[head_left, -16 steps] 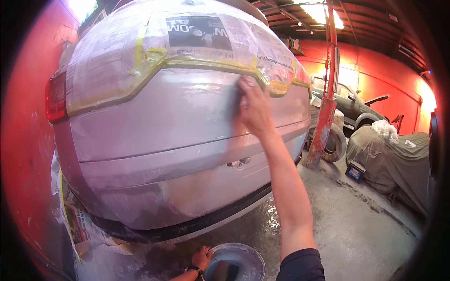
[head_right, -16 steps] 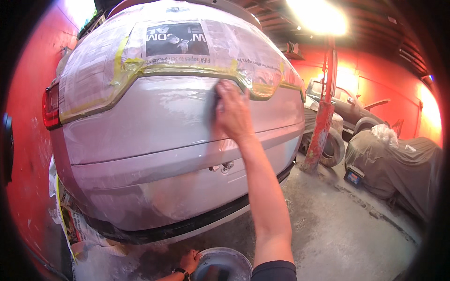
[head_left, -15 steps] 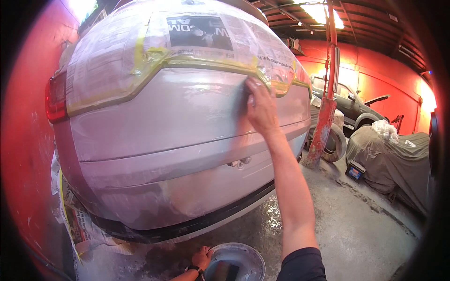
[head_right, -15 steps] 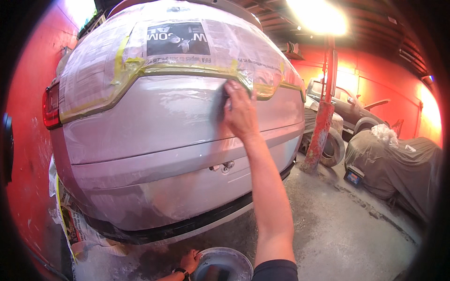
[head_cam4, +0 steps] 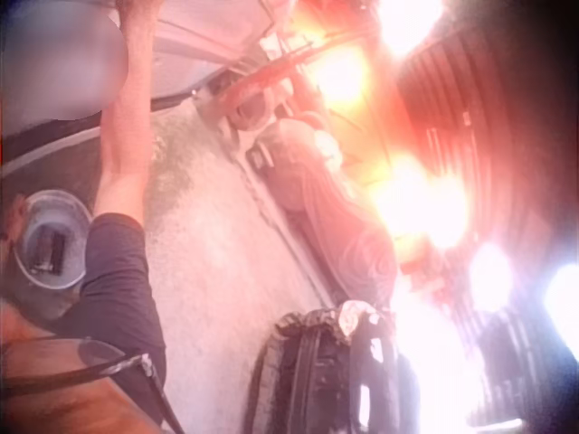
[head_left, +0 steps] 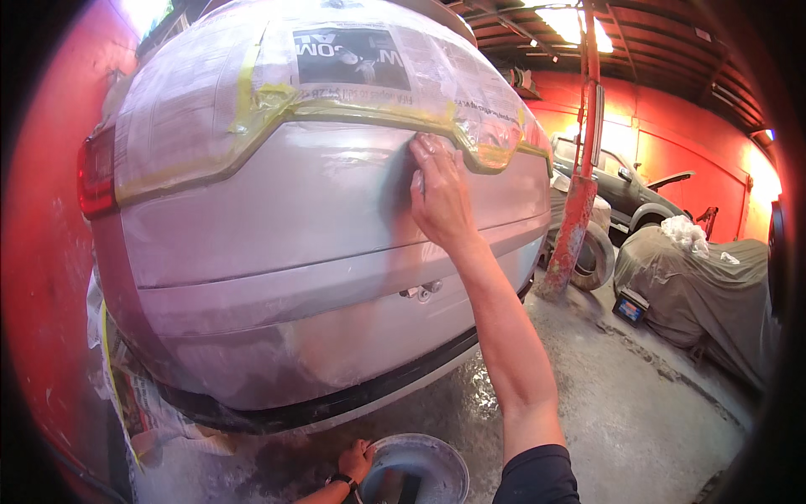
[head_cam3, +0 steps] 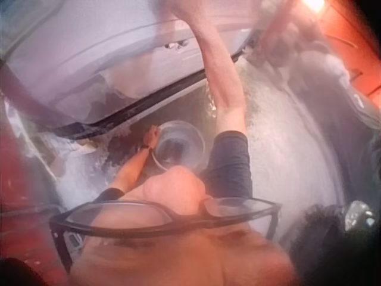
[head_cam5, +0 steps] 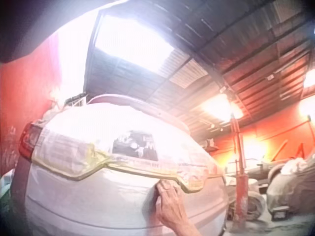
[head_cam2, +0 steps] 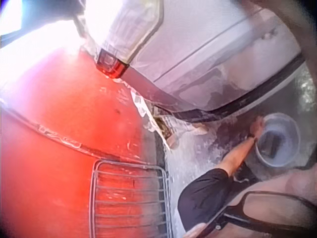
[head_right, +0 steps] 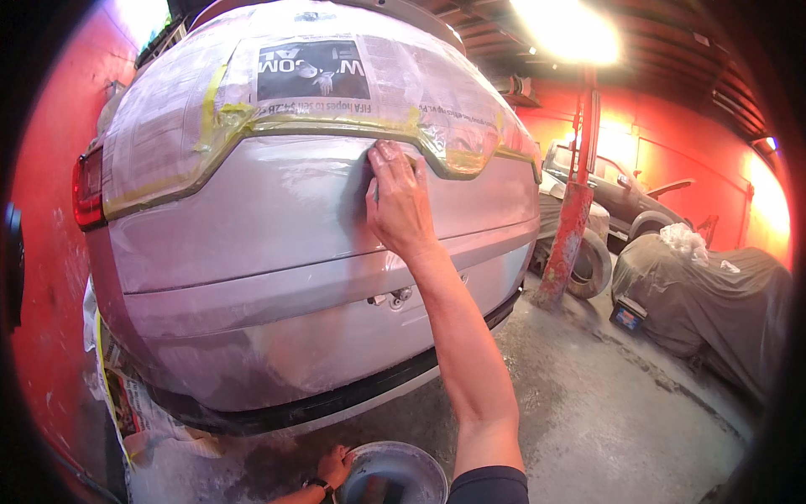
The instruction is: The person scrubs the rear bumper of a silver car with a sponge, repeatedly dipping it into a bucket of water. They wipe the surface in circular and back-and-forth motions, occasionally using a cloth to wipe away residue. The bumper is partially masked with tape and plastic film.
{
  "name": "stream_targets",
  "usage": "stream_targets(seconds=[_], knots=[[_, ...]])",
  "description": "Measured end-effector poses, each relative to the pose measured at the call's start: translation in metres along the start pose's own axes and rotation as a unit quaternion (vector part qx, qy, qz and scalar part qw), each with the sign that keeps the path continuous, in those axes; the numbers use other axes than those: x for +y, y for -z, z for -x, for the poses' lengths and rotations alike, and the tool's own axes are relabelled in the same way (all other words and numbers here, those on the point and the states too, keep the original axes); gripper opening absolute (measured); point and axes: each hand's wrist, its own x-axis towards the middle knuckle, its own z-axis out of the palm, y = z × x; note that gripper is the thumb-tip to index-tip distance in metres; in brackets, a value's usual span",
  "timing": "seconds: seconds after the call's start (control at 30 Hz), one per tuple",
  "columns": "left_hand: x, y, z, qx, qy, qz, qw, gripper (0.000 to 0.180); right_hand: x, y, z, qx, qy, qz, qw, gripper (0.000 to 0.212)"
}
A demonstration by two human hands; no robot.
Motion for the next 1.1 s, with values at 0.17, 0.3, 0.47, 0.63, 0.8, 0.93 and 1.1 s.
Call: stream_targets(seconds=[0.17, 0.3, 0.47, 0.63, 0.8, 0.93, 1.1], knots=[[0.008, 0.002, -0.002, -0.005, 0.009, 0.001, 1.0, 0.041, 0.031, 0.005, 0.011, -0.013, -0.06, 0.083, 0.995, 0.05], [0.002, 0.001, 0.001, 0.012, -0.004, -0.007, 1.0, 0.041, -0.029, -0.012, 0.002, -0.005, 0.005, -0.036, 0.999, 0.052], [-0.014, -0.013, -0.003, 0.015, -0.013, 0.001, 1.0, 0.04, 0.027, -0.008, 0.022, 0.034, -0.119, -0.037, 0.992, 0.053], [-0.012, -0.013, -0.003, 0.008, 0.001, 0.004, 1.0, 0.044, -0.032, -0.023, 0.0, 0.065, -0.048, -0.077, 0.994, 0.049], [-0.004, -0.009, -0.003, -0.001, 0.01, -0.013, 1.0, 0.046, 0.006, -0.006, 0.027, 0.03, -0.173, 0.015, 0.984, 0.048], [-0.017, -0.015, -0.007, 0.039, -0.039, 0.039, 0.998, 0.045, -0.006, -0.013, 0.03, 0.083, -0.25, -0.15, 0.953, 0.042], [-0.009, -0.01, -0.006, 0.001, -0.005, -0.002, 1.0, 0.044, -0.012, -0.005, 0.04, 0.045, -0.144, -0.091, 0.984, 0.042]])
